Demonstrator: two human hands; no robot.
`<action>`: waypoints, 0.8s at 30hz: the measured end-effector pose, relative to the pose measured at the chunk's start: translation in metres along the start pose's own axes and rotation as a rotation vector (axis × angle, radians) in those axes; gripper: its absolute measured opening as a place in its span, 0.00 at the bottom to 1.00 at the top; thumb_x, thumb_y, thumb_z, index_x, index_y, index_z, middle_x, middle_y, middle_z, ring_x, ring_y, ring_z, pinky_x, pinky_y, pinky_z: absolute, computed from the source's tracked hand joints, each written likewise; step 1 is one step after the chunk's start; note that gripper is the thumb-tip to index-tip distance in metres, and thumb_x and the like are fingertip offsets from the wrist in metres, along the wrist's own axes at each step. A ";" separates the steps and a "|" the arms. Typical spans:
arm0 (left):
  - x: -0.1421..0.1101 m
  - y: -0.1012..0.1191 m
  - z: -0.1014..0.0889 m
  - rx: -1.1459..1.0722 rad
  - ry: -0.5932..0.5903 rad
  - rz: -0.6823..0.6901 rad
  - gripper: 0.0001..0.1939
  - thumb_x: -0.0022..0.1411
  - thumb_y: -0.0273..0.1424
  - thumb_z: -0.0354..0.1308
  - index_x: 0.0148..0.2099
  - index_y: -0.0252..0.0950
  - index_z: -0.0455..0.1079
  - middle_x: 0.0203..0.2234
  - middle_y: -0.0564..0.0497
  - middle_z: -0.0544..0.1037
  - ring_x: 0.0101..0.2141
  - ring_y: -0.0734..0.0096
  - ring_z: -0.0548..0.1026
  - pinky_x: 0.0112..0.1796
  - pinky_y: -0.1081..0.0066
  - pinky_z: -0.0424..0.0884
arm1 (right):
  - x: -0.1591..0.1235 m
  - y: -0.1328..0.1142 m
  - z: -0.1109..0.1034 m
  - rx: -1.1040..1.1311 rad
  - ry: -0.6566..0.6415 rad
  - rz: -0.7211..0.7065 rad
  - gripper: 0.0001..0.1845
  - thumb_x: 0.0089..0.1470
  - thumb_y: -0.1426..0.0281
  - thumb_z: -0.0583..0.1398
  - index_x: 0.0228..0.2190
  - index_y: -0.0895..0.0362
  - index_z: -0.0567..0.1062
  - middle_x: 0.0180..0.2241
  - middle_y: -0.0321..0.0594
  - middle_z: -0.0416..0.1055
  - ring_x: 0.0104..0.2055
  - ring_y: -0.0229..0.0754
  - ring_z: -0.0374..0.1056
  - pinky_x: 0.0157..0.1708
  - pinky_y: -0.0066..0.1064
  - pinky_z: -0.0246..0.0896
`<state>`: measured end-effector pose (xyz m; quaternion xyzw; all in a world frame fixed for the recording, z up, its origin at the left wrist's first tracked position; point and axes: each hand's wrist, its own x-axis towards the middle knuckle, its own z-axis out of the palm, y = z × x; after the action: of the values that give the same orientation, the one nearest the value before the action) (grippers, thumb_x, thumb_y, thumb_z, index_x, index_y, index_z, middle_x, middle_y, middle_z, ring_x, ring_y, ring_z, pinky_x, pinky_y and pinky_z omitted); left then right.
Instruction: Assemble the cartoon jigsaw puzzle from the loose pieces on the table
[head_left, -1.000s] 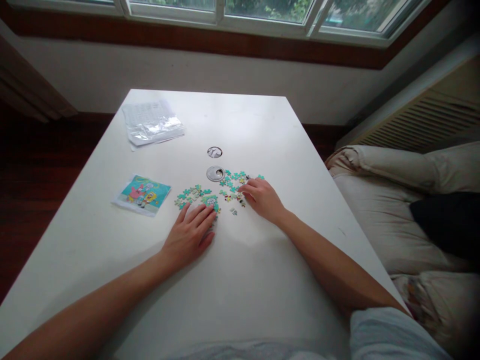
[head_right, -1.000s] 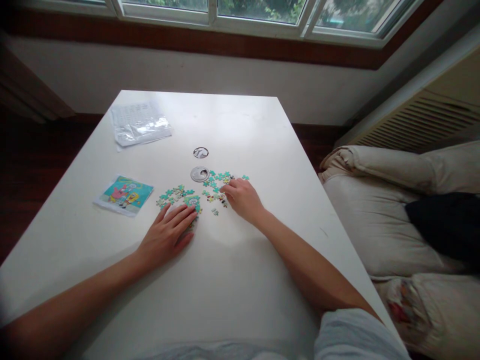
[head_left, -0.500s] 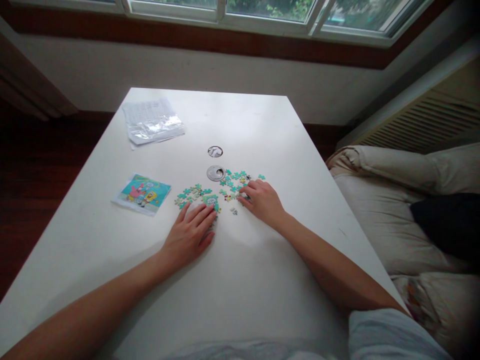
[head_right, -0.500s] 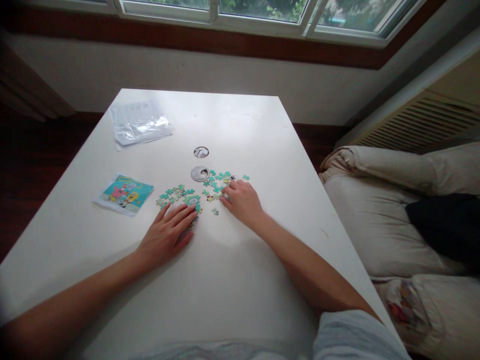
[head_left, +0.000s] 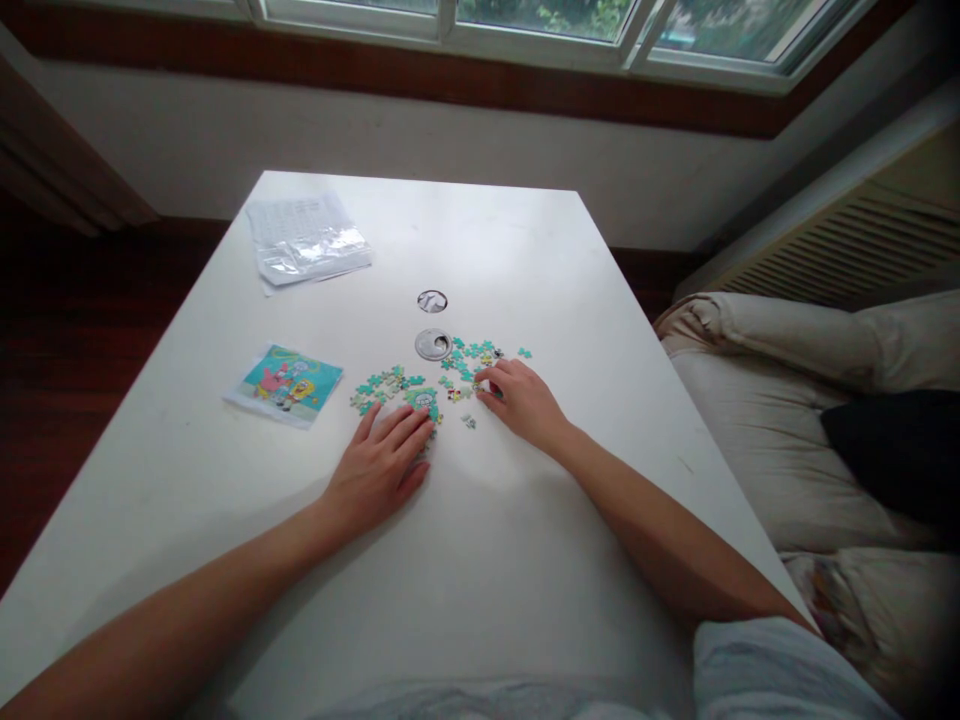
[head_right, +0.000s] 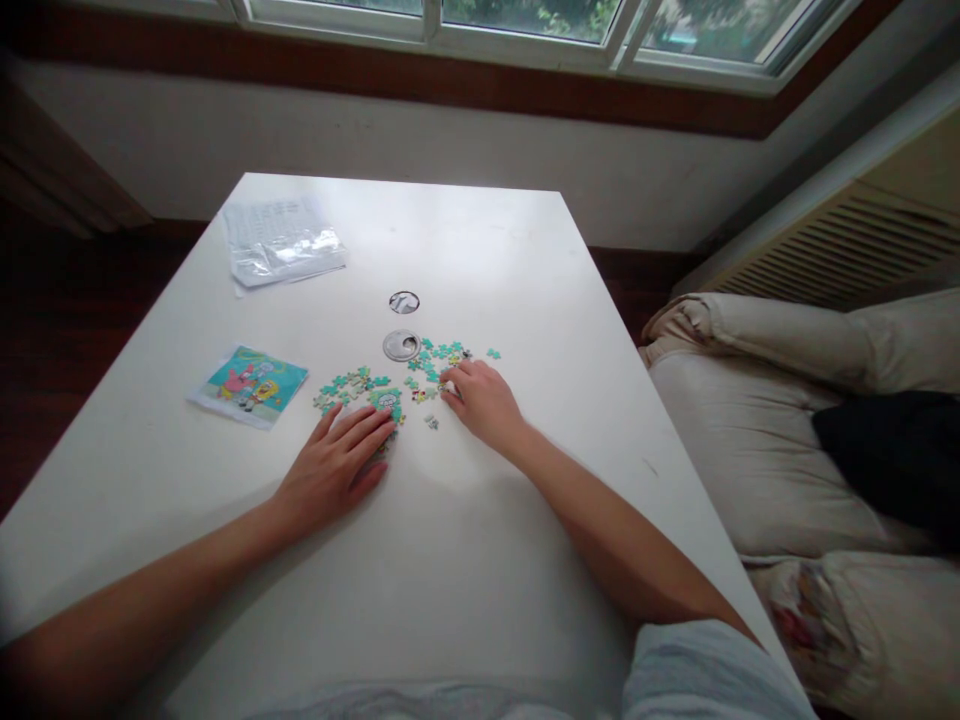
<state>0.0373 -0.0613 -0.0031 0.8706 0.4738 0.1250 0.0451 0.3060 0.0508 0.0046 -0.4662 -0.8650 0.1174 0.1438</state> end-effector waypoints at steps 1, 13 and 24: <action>0.000 0.000 0.000 0.000 -0.003 -0.001 0.24 0.74 0.39 0.51 0.68 0.41 0.66 0.68 0.47 0.66 0.66 0.54 0.65 0.70 0.45 0.50 | 0.000 0.000 0.000 0.029 0.005 0.003 0.07 0.62 0.71 0.63 0.43 0.54 0.77 0.37 0.41 0.74 0.40 0.45 0.66 0.43 0.35 0.58; 0.000 0.001 0.000 0.000 -0.022 0.002 0.25 0.74 0.38 0.50 0.69 0.39 0.65 0.69 0.46 0.65 0.67 0.52 0.64 0.70 0.44 0.49 | -0.001 -0.026 -0.002 0.454 0.063 0.026 0.02 0.59 0.71 0.61 0.32 0.54 0.74 0.32 0.36 0.75 0.36 0.40 0.69 0.38 0.31 0.62; 0.001 0.005 0.000 -0.002 -0.037 0.007 0.24 0.74 0.37 0.49 0.68 0.38 0.65 0.68 0.46 0.65 0.67 0.52 0.63 0.70 0.45 0.48 | -0.006 -0.037 0.019 0.466 0.023 0.015 0.03 0.60 0.73 0.62 0.34 0.54 0.76 0.30 0.34 0.74 0.34 0.38 0.67 0.37 0.28 0.59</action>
<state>0.0420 -0.0635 -0.0021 0.8744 0.4696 0.1096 0.0543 0.2732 0.0246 -0.0017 -0.4280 -0.8094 0.3097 0.2567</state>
